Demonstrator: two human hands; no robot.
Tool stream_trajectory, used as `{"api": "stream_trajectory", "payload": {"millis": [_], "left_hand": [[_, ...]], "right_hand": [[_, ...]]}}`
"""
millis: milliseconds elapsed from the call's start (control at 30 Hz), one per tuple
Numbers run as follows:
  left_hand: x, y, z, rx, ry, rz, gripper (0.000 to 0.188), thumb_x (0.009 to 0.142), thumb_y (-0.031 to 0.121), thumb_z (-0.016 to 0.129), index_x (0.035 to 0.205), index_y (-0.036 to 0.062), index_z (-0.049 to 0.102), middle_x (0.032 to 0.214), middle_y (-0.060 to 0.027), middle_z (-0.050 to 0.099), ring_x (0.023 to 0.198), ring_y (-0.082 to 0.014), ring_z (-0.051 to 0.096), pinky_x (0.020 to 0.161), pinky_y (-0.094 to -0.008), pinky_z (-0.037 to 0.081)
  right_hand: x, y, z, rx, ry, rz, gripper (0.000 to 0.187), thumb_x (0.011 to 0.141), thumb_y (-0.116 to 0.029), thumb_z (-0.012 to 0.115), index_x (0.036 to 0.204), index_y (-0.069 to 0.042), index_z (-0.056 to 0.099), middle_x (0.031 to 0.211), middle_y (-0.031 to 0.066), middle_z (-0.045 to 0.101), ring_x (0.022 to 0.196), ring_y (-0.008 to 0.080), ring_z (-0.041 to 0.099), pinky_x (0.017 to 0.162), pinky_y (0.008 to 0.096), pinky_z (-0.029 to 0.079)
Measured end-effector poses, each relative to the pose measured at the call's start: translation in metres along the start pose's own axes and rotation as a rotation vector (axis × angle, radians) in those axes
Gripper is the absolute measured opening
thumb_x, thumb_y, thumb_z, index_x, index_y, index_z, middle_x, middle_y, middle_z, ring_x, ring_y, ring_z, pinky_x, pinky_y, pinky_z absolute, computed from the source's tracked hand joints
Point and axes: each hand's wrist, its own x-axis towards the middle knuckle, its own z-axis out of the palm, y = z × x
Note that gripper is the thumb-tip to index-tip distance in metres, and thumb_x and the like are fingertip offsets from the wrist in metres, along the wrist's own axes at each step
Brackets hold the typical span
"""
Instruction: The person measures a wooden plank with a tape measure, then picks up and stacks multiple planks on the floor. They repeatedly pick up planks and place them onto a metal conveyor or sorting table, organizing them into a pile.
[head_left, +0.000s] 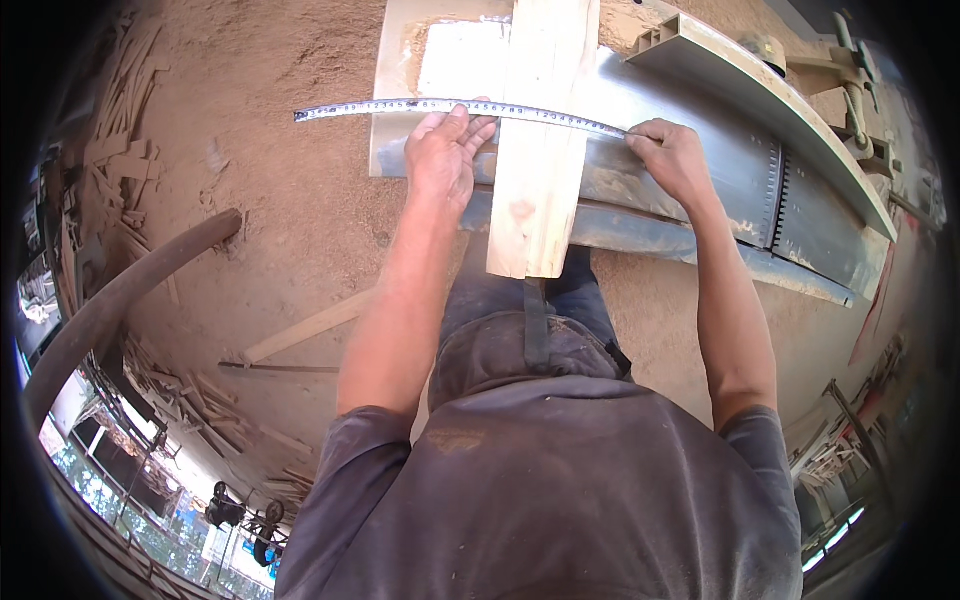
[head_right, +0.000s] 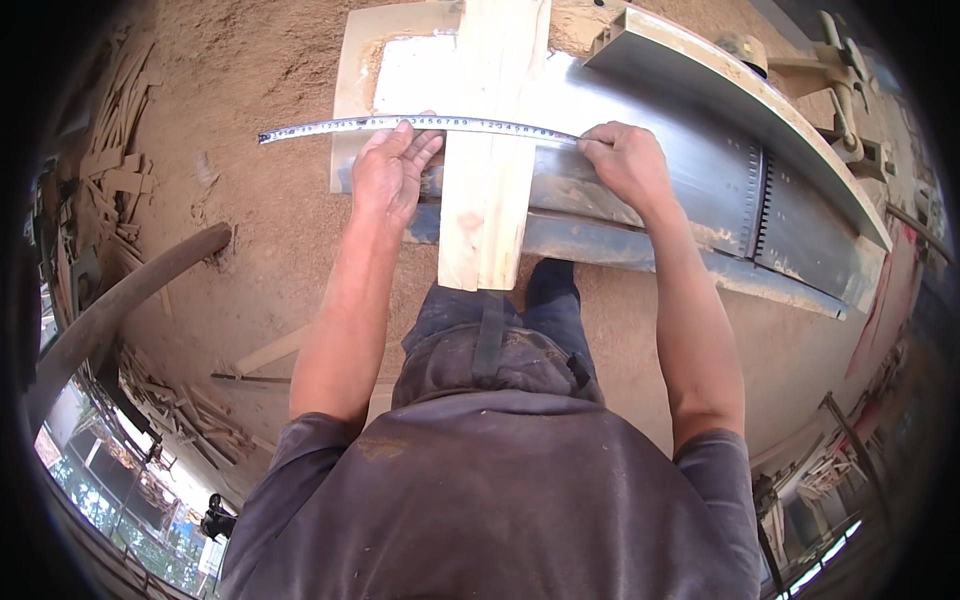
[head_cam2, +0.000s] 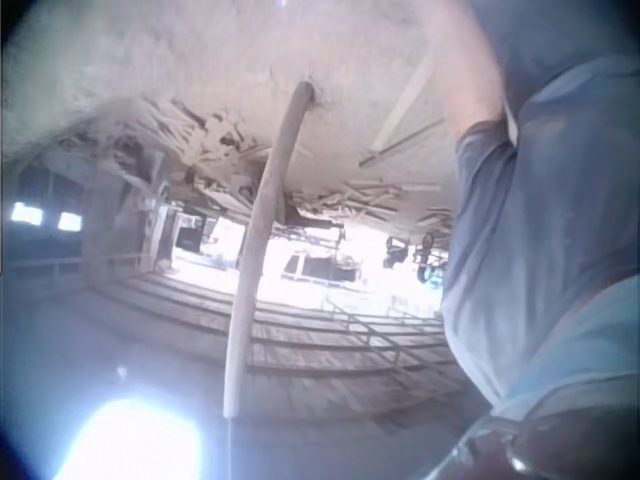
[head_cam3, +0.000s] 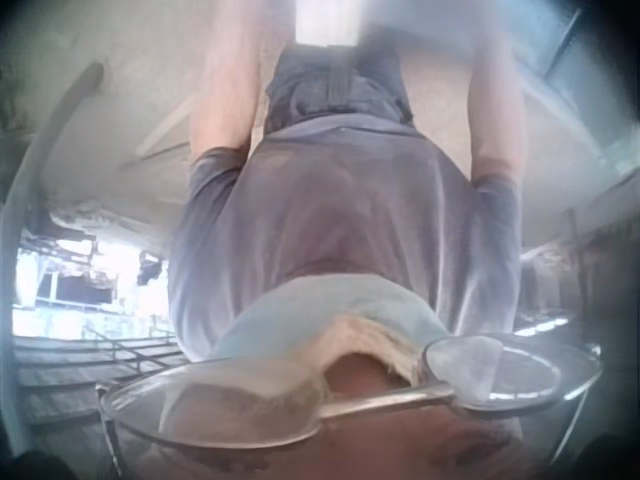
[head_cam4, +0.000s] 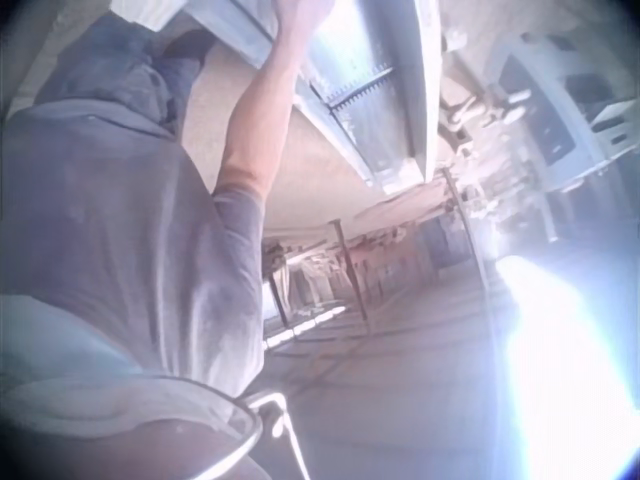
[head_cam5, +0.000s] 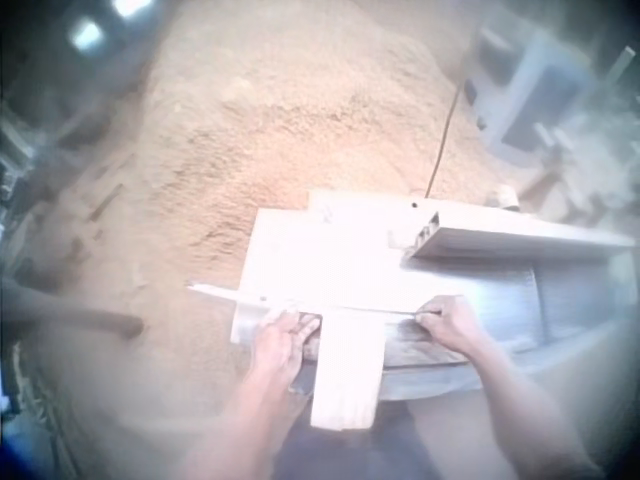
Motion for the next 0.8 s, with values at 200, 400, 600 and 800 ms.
{"api": "stream_trajectory", "payload": {"millis": [200,400,600,800], "left_hand": [[0.013,-0.003,-0.002,0.049,-0.036,-0.014,0.029,0.108,0.008,0.048,0.130,-0.0106,0.050,0.119,-0.0229,0.065,0.105,-0.0287,0.067,0.098,-0.0408,0.056],[0.014,0.018,0.002,0.100,0.169,-0.010,0.036,0.105,0.004,0.053,0.133,-0.0160,0.043,0.117,-0.0266,0.062,0.103,-0.0325,0.067,0.090,-0.0386,0.060],[0.086,0.215,-0.157,-0.121,0.602,0.418,0.035,0.108,0.002,0.042,0.135,-0.0199,0.045,0.125,-0.0298,0.059,0.120,-0.0399,0.061,0.112,-0.0526,0.051],[0.079,0.191,-0.171,-0.140,0.370,0.399,0.040,0.109,0.003,0.036,0.141,-0.0205,0.037,0.135,-0.0349,0.054,0.129,-0.0415,0.057,0.118,-0.0503,0.047]], "right_hand": [[0.003,-0.017,0.008,-0.020,0.005,-0.006,0.025,0.090,-0.023,0.069,0.101,-0.003,0.078,0.104,0.0147,0.077,0.095,0.0339,0.071,0.087,0.0383,0.054],[-0.001,-0.026,0.007,0.043,-0.017,0.033,0.025,0.091,-0.022,0.071,0.102,-0.001,0.078,0.101,0.0155,0.076,0.091,0.0310,0.071,0.085,0.0373,0.054],[-0.026,0.035,-0.054,0.102,0.020,0.171,0.022,0.090,-0.018,0.073,0.101,0.002,0.077,0.092,0.0116,0.075,0.081,0.0185,0.067,0.076,0.0310,0.052],[-0.025,0.028,-0.042,0.074,-0.013,0.182,0.022,0.091,-0.018,0.072,0.099,0.001,0.078,0.086,0.0102,0.074,0.078,0.0172,0.065,0.074,0.0312,0.051]]}}
